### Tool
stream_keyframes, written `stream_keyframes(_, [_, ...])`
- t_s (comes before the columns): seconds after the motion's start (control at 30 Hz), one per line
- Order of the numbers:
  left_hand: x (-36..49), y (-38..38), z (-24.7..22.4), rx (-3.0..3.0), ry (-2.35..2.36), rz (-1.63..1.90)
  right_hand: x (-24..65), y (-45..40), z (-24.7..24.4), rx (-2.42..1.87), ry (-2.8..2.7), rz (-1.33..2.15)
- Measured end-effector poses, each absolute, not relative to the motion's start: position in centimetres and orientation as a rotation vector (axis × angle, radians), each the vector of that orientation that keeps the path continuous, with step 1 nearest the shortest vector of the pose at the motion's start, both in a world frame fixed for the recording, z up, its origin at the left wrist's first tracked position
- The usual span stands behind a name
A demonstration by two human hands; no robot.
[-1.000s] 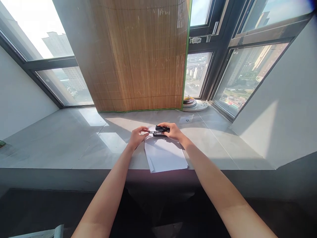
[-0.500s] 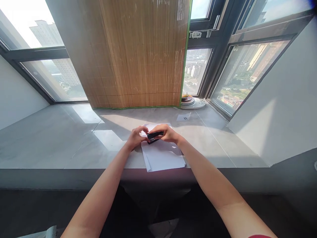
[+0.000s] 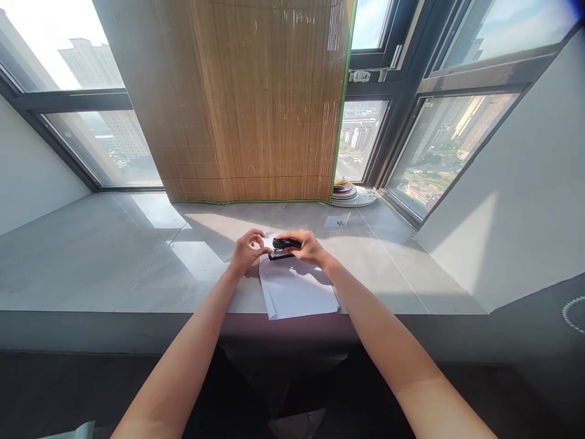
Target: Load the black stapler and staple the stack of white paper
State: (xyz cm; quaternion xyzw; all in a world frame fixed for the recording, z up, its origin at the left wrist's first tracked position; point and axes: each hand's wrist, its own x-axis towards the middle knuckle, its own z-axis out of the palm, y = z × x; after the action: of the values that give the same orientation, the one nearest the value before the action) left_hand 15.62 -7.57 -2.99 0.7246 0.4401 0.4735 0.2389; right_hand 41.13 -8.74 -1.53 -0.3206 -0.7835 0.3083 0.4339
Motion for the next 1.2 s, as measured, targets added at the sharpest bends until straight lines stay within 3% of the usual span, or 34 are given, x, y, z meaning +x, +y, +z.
stream_keyframes(0.33, [15.8,-7.2,-3.3,1.94,1.405,1.392,47.9,-5.9,-1.2,-1.205,-1.547,0.275])
stream_keyframes(0.53, [17.5,-5.7,-2.8,2.115,1.483,1.277,51.4,-2.1,-0.8,-1.36,-1.666,0.241])
stream_keyframes(0.8, [23.3,-0.3,-3.1,2.49,1.527,0.791,53.0,-0.3,-3.6,-1.413,-1.823,0.155])
stream_keyframes(1.2, [22.9,1.4,-5.1,2.405,1.343,0.839,52.5,-1.0,-3.2,-1.34,-1.753,0.346])
